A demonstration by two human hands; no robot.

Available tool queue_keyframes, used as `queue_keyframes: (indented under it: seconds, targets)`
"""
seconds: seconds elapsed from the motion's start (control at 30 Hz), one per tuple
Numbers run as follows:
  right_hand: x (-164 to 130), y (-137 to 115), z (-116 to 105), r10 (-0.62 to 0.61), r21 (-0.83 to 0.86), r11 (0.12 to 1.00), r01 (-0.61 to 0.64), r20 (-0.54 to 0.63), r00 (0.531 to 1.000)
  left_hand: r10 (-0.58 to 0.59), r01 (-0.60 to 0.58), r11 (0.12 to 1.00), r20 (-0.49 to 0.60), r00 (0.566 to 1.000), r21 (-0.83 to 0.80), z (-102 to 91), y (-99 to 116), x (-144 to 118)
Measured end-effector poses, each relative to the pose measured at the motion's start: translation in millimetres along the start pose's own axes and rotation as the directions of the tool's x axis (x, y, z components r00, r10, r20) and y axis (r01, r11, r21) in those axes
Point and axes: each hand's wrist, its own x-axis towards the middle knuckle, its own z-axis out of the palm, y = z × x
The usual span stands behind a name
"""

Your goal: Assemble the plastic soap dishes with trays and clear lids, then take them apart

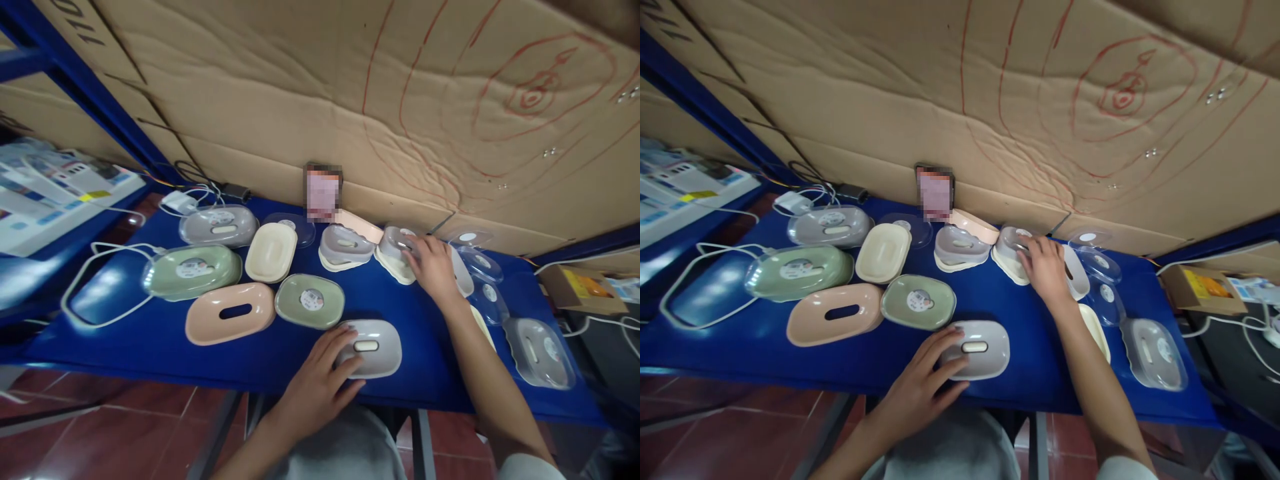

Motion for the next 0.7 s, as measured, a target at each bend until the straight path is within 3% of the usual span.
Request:
queue_keyframes:
  seconds: [0.23, 0.4, 0.6, 0.7]
  targets:
    - [-11, 0, -3, -0.096, 0.208, 0.974, 0.094, 0.001, 0.995, -0.017, 0.018, 1.000, 0.061, 0.998, -0.019, 2.8, 0, 0]
    - [-27, -6, -11, -0.008, 0.316, 0.948, 0.043, -0.111, 0.994, -0.055, 0.056, 0.997, 0.025, 0.998, -0.045, 7.3, -1, -3]
    - [-27, 2, -5, -0.032, 0.235, 0.972, 0.022, 0.038, 0.999, -0.171, 0.176, 0.983, 0.081, 0.982, -0.051, 8.4, -2, -1]
    - [-27, 1, -3, 0.002, 0.381, 0.924, 0.013, -0.039, 0.999, -0.220, 0.231, 0.970, 0.121, 0.968, -0.076, 9.8, -3, -1]
